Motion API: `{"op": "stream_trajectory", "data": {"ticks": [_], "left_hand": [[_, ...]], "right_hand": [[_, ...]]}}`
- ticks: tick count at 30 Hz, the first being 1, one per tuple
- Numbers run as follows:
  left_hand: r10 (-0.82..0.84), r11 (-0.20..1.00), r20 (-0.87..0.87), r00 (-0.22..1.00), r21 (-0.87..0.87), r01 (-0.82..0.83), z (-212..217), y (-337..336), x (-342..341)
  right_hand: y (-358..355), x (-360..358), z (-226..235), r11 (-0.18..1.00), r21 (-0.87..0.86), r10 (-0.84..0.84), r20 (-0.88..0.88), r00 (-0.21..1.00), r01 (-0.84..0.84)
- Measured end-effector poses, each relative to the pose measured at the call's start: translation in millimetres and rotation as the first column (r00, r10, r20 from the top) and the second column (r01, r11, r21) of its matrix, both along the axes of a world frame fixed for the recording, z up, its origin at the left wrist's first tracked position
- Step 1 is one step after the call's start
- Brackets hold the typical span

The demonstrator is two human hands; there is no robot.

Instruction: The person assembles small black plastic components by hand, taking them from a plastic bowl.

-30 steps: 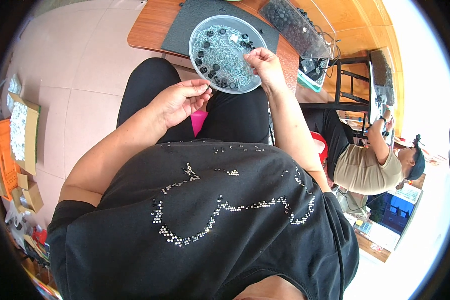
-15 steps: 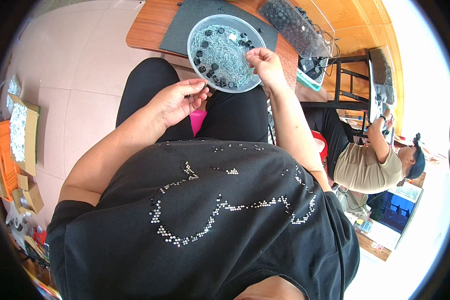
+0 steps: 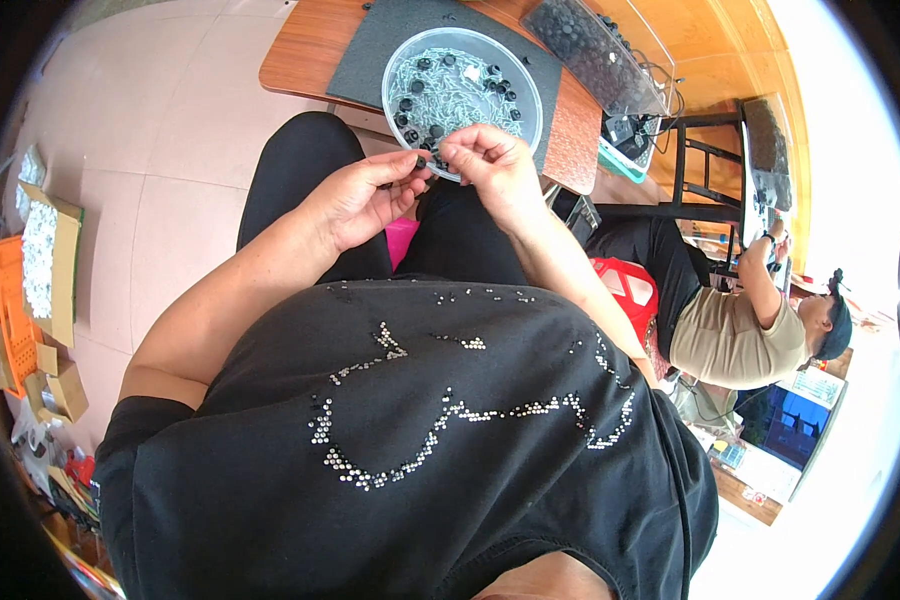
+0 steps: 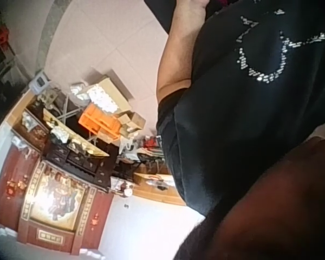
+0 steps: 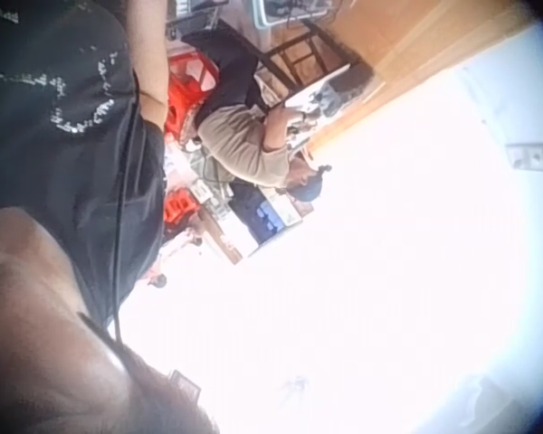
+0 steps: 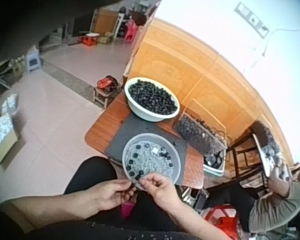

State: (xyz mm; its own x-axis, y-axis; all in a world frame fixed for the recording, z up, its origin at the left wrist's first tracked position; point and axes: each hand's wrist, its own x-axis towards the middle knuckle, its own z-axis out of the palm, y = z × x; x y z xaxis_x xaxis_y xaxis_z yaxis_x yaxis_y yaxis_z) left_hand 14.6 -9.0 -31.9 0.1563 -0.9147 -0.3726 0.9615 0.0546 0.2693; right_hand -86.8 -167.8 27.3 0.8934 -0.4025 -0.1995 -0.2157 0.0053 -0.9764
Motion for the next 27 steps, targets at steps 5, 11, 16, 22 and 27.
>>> {"op": "stream_trajectory", "data": {"ticks": [5,11,16,22,27], "left_hand": [[-0.01,1.0,0.009,1.0,-0.022,0.01,2.0,0.9,-0.8],[-0.014,0.999,0.003,1.0,-0.034,0.014,-1.3,-0.2,-1.8],[-0.025,0.999,0.014,1.0,-0.039,0.026,-1.3,0.0,-2.2],[-0.063,0.995,0.045,0.997,-0.068,0.066,-2.6,-0.2,-2.6],[-0.084,0.994,0.043,0.996,-0.061,0.087,-4.2,-1.3,-4.3]], "right_hand": [[9.4,0.1,-1.7,0.98,-0.198,0.022,0.03,0.999,-0.016],[9.4,-2.5,-3.9,0.983,-0.182,0.034,0.038,0.999,-0.026],[11.2,-2.4,-3.4,0.96,-0.277,0.051,0.058,0.997,-0.033],[14.2,-3.6,-1.8,0.937,-0.346,0.063,0.038,0.997,-0.046],[16.8,-4.4,0.9,0.961,-0.274,0.054,0.02,0.998,-0.046]]}}
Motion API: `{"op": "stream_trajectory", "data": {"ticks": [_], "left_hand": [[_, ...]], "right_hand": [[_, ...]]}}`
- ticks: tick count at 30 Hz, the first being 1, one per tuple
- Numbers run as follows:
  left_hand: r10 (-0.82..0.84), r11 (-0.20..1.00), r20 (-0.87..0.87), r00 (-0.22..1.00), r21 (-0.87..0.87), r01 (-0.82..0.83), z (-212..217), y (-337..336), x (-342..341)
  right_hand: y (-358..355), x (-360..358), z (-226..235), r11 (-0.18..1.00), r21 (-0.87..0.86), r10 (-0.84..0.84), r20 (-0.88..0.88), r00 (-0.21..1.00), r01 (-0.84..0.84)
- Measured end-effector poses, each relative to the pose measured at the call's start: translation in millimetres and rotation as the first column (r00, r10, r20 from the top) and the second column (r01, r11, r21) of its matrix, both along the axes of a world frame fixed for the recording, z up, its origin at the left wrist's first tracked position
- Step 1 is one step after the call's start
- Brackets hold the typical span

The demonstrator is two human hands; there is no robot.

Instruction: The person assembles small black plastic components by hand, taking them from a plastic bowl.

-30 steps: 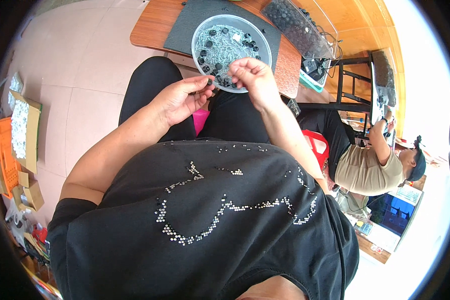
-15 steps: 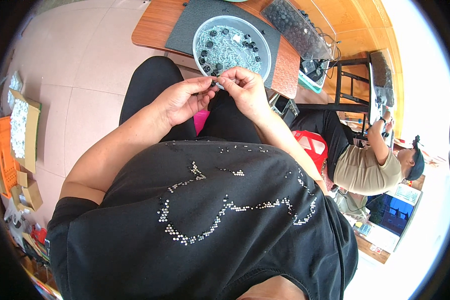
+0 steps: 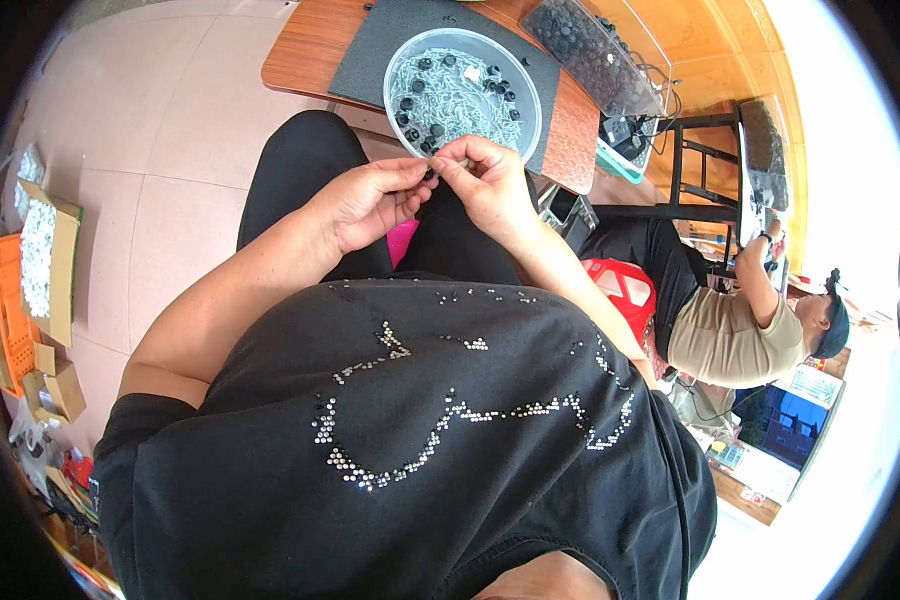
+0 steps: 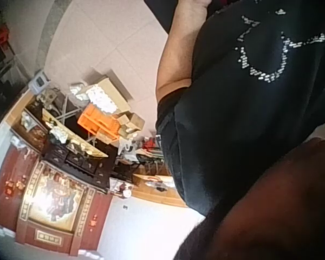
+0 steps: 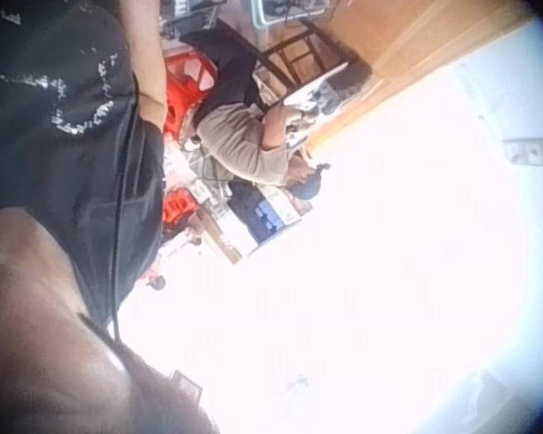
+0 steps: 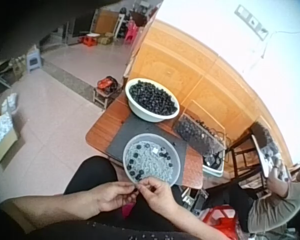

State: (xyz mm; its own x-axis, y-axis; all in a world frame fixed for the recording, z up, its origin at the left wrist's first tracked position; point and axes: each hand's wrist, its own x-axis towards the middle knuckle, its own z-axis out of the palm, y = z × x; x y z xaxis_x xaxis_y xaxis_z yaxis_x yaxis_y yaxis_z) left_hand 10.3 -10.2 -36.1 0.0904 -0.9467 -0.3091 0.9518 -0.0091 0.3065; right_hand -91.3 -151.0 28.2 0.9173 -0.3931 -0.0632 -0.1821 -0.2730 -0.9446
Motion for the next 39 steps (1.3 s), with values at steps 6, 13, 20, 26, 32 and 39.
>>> {"op": "stream_trajectory", "data": {"ticks": [6,13,20,26,32,39], "left_hand": [[0.017,1.0,-0.025,1.0,-0.004,-0.017,0.4,0.7,-2.2],[0.028,1.0,-0.051,0.998,0.011,-0.028,0.5,1.5,-4.1],[0.031,0.999,-0.031,0.999,0.009,-0.031,-0.1,2.0,-5.3],[0.067,0.997,-0.058,0.996,0.032,-0.065,3.7,3.8,-8.8],[0.058,0.998,-0.089,0.994,-0.022,-0.06,0.6,5.3,-10.1],[0.137,0.987,-0.026,0.99,0.091,-0.134,3.7,2.4,-14.0]], "right_hand": [[-4.4,-3.6,-14.7,1.0,-0.006,0.026,0.06,0.998,-0.025],[-0.8,-5.7,-4.1,1.0,0.007,-0.021,-0.041,0.999,0.021],[4.6,-3.5,1.3,0.916,-0.401,0.05,0.052,0.997,-0.025],[5.0,-5.1,-1.5,0.914,-0.405,0.089,0.105,0.99,-0.039],[6.5,-7.3,-1.3,0.887,-0.459,0.133,0.161,0.978,-0.045],[15.8,-7.6,-1.7,0.704,-0.71,0.177,0.135,0.975,-0.03]]}}
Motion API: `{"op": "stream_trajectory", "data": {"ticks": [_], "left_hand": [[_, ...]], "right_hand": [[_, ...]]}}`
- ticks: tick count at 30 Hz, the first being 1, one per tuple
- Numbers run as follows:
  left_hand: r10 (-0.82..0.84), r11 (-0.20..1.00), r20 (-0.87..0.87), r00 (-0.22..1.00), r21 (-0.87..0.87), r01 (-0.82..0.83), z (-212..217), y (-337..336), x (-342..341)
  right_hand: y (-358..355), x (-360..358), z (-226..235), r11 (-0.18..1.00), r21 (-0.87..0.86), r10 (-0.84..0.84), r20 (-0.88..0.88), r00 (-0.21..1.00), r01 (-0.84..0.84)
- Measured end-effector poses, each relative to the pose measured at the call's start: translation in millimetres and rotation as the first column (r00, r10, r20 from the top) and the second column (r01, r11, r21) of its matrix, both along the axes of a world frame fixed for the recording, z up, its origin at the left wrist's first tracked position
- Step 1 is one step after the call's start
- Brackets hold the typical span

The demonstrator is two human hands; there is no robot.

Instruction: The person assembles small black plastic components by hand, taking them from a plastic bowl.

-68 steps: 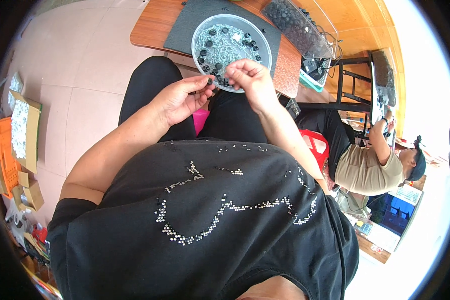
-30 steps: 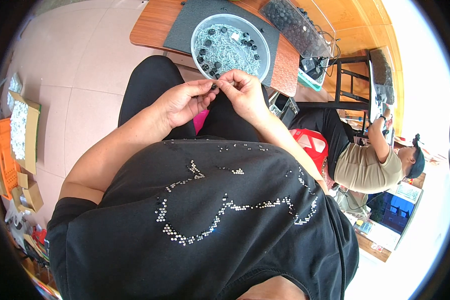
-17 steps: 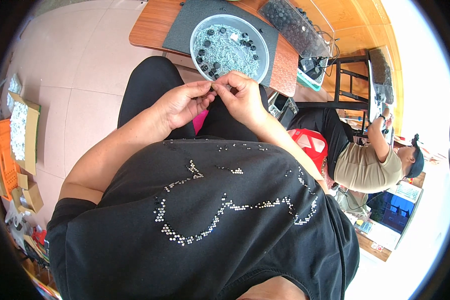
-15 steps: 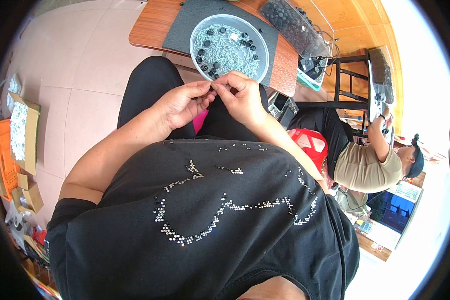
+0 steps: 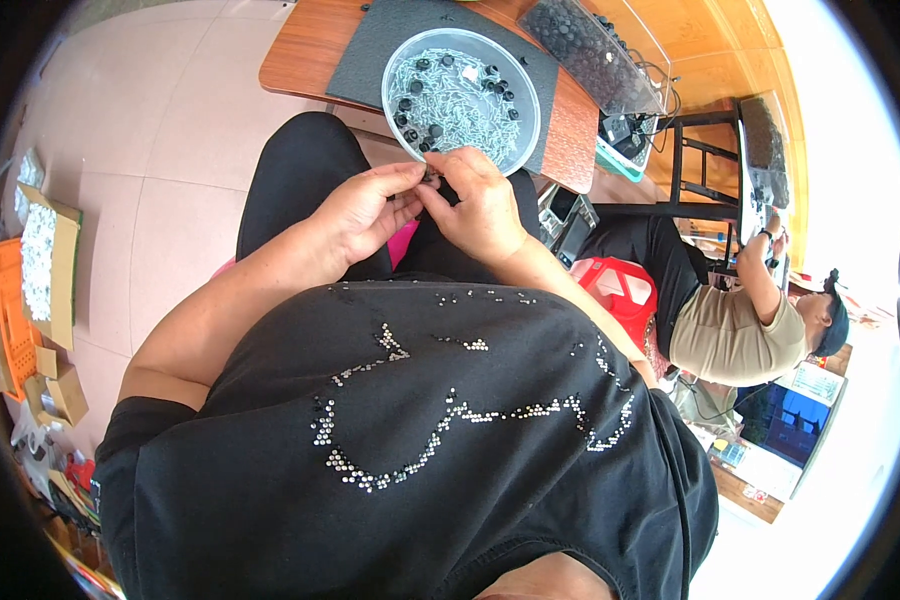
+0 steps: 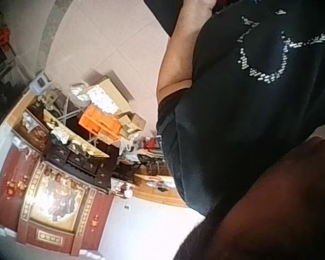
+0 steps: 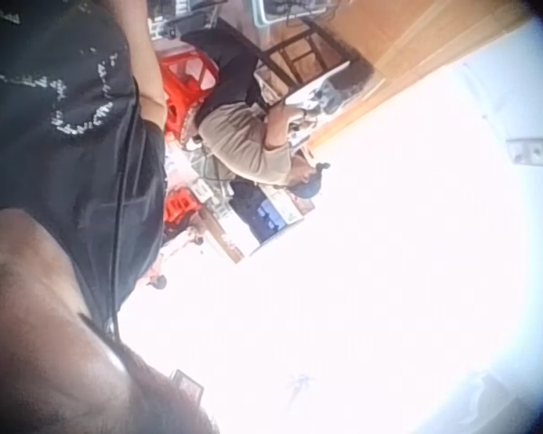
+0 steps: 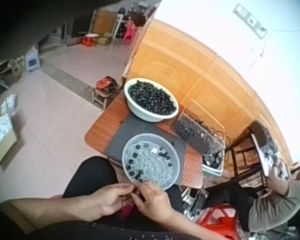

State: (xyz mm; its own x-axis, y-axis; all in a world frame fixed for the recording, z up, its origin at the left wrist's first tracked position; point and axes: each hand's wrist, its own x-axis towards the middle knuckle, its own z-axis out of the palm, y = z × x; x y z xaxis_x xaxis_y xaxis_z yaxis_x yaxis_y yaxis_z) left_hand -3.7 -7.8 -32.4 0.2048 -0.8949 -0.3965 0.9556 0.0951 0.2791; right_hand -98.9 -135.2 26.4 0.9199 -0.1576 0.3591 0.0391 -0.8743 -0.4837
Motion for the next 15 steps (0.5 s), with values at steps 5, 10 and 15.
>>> {"op": "stream_trajectory", "data": {"ticks": [5,10,15], "left_hand": [[0.003,0.994,-0.05,0.999,0.111,0.003,11.5,-0.6,-0.1],[-0.048,0.98,0.078,0.996,0.198,0.031,-0.3,0.5,9.8],[-0.109,0.973,0.255,0.961,0.227,0.05,8.5,2.2,10.0]], "right_hand": [[-7.4,-0.1,-11.7,1.0,-0.003,-0.001,0.005,1.0,0.001],[-6.7,-3.9,-9.7,0.974,0.184,-0.109,-0.109,0.988,0.128],[-11.5,-9.3,-21.5,0.811,0.542,-0.191,-0.111,0.975,0.221]]}}
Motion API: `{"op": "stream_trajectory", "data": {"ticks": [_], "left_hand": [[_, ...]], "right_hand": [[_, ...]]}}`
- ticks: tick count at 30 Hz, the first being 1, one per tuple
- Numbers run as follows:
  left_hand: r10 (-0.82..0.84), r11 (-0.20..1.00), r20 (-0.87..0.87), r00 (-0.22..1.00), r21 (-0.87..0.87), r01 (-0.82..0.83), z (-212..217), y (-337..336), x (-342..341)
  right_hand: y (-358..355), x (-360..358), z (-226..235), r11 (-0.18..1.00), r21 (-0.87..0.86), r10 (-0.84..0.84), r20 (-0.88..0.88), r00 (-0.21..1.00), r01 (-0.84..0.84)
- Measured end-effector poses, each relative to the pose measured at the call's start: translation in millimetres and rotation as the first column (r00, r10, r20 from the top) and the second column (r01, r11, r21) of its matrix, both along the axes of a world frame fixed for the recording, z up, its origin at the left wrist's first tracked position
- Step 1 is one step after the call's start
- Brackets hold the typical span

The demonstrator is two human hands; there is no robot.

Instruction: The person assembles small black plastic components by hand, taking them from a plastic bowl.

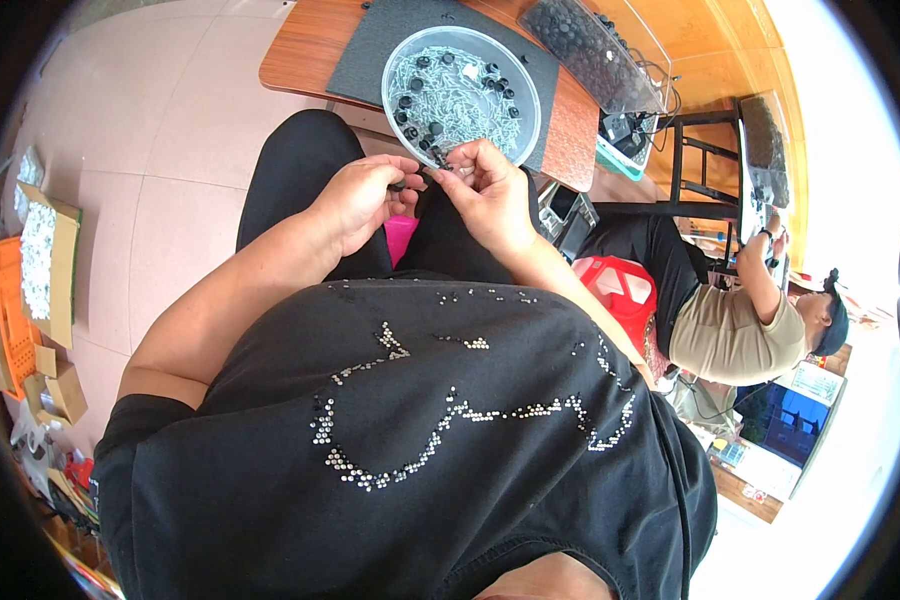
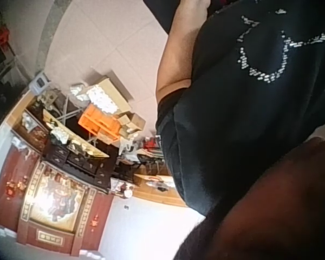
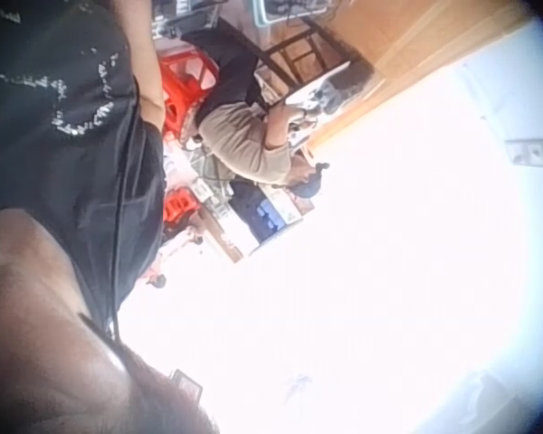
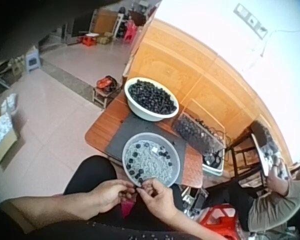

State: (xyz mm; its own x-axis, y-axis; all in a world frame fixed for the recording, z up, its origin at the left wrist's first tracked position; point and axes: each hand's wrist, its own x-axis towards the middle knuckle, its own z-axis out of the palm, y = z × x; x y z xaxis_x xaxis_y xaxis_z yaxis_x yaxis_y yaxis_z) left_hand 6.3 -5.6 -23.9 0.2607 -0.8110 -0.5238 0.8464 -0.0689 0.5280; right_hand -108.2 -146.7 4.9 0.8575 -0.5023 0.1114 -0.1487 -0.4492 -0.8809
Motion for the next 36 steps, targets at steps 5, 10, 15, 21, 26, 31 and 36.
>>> {"op": "stream_trajectory", "data": {"ticks": [5,10,15,21,26,31,36], "left_hand": [[0.051,0.991,0.098,0.994,-0.125,-0.039,13.9,1.3,-0.4],[0.131,0.97,-0.049,0.99,-0.198,-0.139,23.9,0.8,4.3],[0.114,0.969,-0.091,0.989,-0.211,-0.131,24.7,0.5,4.0],[0.131,0.967,-0.082,0.988,-0.211,-0.146,22.8,-0.8,1.3],[0.064,0.986,-0.056,0.996,-0.149,-0.071,19.0,2.2,0.9],[0.047,0.989,-0.153,0.987,-0.132,-0.068,10.6,4.6,4.9],[0.031,0.985,-0.202,0.979,-0.162,-0.065,2.5,-0.2,0.6]], "right_hand": [[2.6,1.3,13.0,0.987,-0.154,0.066,0.079,0.995,-0.053],[11.8,0.3,22.0,0.985,-0.17,0.036,0.088,0.995,-0.02],[16.9,2.7,29.9,0.958,-0.276,0.096,0.051,0.994,-0.079],[17.8,4.1,30.9,0.948,-0.307,0.111,0.06,0.992,-0.087],[14.8,0.8,17.9,0.983,-0.18,0.064,0.102,0.993,-0.045],[14.4,-1.6,14.1,0.999,-0.033,0.013,0.12,0.993,-0.009],[15.8,0.2,16.4,0.986,-0.156,0.075,0.082,0.994,-0.061]]}}
